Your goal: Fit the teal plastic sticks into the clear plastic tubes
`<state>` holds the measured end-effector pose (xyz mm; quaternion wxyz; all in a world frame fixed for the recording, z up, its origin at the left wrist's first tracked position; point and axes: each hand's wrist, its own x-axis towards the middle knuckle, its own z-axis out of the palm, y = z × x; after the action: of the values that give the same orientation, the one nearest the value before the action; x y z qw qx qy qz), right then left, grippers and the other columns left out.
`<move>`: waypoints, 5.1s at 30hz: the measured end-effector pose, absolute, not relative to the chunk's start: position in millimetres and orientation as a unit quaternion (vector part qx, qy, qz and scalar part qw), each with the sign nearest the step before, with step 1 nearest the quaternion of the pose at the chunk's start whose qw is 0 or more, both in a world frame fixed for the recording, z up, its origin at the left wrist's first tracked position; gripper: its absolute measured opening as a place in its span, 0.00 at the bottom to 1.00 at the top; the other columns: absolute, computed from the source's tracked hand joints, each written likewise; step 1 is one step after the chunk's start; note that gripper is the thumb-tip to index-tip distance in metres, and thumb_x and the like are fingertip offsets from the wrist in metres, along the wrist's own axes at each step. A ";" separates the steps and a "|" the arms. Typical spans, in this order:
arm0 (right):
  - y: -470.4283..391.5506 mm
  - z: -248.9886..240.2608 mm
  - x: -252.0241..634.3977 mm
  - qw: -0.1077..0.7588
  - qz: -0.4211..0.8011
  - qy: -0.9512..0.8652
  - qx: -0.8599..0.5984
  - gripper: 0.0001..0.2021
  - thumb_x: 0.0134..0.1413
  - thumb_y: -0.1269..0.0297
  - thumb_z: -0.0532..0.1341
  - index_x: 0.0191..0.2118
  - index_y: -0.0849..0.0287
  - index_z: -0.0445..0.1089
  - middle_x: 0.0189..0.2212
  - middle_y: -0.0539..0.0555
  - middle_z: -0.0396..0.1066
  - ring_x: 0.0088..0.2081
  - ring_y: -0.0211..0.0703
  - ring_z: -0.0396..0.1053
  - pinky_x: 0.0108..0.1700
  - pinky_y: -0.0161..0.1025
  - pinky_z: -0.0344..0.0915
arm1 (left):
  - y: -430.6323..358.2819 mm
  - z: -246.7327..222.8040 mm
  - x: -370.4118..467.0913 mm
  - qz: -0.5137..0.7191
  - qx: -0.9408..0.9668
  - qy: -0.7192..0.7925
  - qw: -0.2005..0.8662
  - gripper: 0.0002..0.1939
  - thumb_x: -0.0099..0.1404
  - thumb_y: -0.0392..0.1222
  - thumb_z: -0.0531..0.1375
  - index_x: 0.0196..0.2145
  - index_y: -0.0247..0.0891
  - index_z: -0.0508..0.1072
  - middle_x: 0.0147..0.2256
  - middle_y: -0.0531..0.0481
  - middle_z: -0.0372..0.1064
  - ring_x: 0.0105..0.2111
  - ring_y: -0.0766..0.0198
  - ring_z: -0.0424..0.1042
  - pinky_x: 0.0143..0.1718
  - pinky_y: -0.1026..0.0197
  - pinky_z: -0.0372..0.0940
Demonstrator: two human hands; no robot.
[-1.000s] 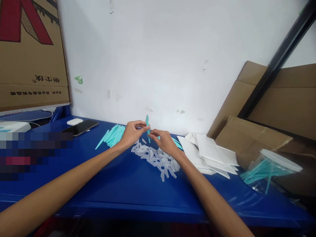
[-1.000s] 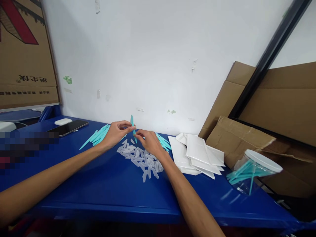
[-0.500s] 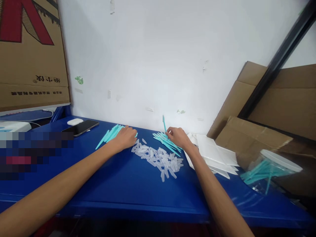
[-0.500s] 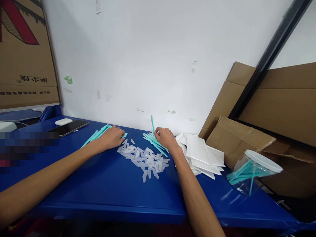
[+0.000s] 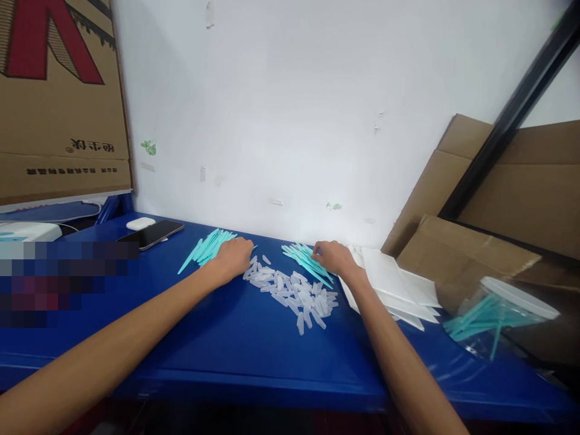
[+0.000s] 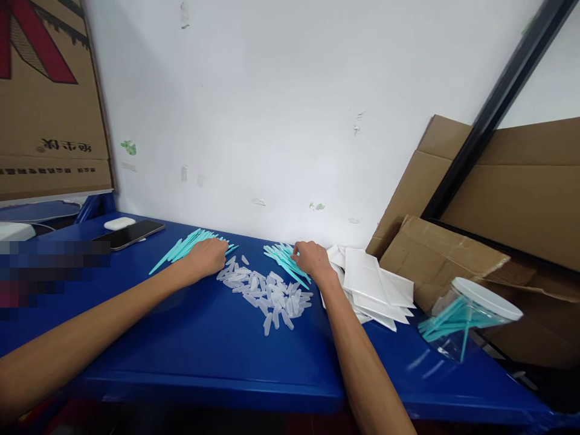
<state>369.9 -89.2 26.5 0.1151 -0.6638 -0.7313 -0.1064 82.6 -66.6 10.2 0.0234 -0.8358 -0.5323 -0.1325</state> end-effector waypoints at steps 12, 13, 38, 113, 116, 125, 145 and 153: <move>-101.4 36.3 354.7 0.087 0.247 -0.813 -0.520 0.16 0.47 0.48 0.67 0.35 0.56 0.77 0.29 0.52 0.77 0.27 0.40 0.72 0.28 0.34 0.65 | -76.6 21.9 88.1 -0.159 -0.804 -0.566 0.089 0.14 0.65 0.35 0.48 0.44 0.29 0.68 0.34 0.32 0.74 0.35 0.47 0.75 0.32 0.55 0.63; -101.3 35.5 354.3 0.088 0.241 -0.814 -0.521 0.16 0.47 0.48 0.67 0.34 0.57 0.77 0.28 0.52 0.77 0.27 0.40 0.72 0.28 0.34 0.65 | -76.9 22.5 88.3 -0.166 -0.805 -0.562 0.093 0.14 0.64 0.34 0.48 0.44 0.30 0.67 0.33 0.34 0.74 0.34 0.48 0.74 0.32 0.56 0.63; -97.0 40.2 344.9 0.317 0.007 -0.795 -0.517 0.07 0.59 0.60 0.61 0.39 0.56 0.75 0.32 0.51 0.77 0.35 0.39 0.73 0.39 0.35 0.66 | -82.5 22.8 94.3 -0.225 -0.878 -0.420 0.042 0.15 0.72 0.46 0.44 0.46 0.40 0.66 0.39 0.43 0.72 0.36 0.56 0.71 0.29 0.61 0.57; -100.5 33.2 312.0 0.516 0.350 -0.670 -0.403 0.20 0.48 0.45 0.64 0.35 0.58 0.70 0.38 0.57 0.76 0.41 0.47 0.74 0.31 0.34 0.66 | -100.8 30.5 108.1 -0.299 -0.887 -0.352 -0.016 0.24 0.74 0.50 0.37 0.43 0.40 0.69 0.32 0.48 0.73 0.32 0.60 0.70 0.37 0.59 0.60; -95.8 35.6 324.9 0.563 0.305 -0.643 -0.420 0.20 0.53 0.43 0.59 0.39 0.56 0.65 0.44 0.58 0.76 0.44 0.47 0.73 0.35 0.36 0.69 | -92.3 32.4 100.3 -0.263 -0.877 -0.397 0.066 0.21 0.73 0.46 0.41 0.41 0.37 0.71 0.34 0.43 0.73 0.38 0.54 0.69 0.43 0.53 0.60; -84.4 29.7 361.1 0.329 -0.062 -0.688 -0.644 0.11 0.58 0.55 0.57 0.39 0.54 0.74 0.29 0.53 0.77 0.33 0.46 0.73 0.37 0.39 0.62 | -71.2 27.9 74.3 -0.100 -0.836 -0.524 0.133 0.10 0.61 0.40 0.55 0.29 0.34 0.75 0.32 0.32 0.73 0.41 0.42 0.71 0.38 0.50 0.64; -95.6 32.8 355.9 0.141 0.191 -0.803 -0.546 0.15 0.40 0.47 0.69 0.27 0.53 0.79 0.22 0.52 0.75 0.23 0.42 0.70 0.26 0.36 0.61 | -79.3 19.0 86.1 -0.076 -0.833 -0.538 0.109 0.11 0.58 0.33 0.54 0.35 0.33 0.76 0.36 0.32 0.74 0.40 0.45 0.73 0.36 0.53 0.65; -98.1 30.5 354.6 0.115 0.255 -0.789 -0.548 0.15 0.38 0.48 0.70 0.28 0.54 0.78 0.26 0.52 0.77 0.24 0.42 0.72 0.24 0.34 0.62 | -79.6 20.0 85.6 -0.089 -0.816 -0.566 0.079 0.11 0.57 0.38 0.57 0.35 0.34 0.77 0.36 0.31 0.74 0.42 0.44 0.73 0.39 0.51 0.65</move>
<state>354.6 -98.1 30.5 0.1149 -0.5476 -0.7885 0.2553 85.6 -79.6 20.0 0.0794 -0.8159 -0.5657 -0.0892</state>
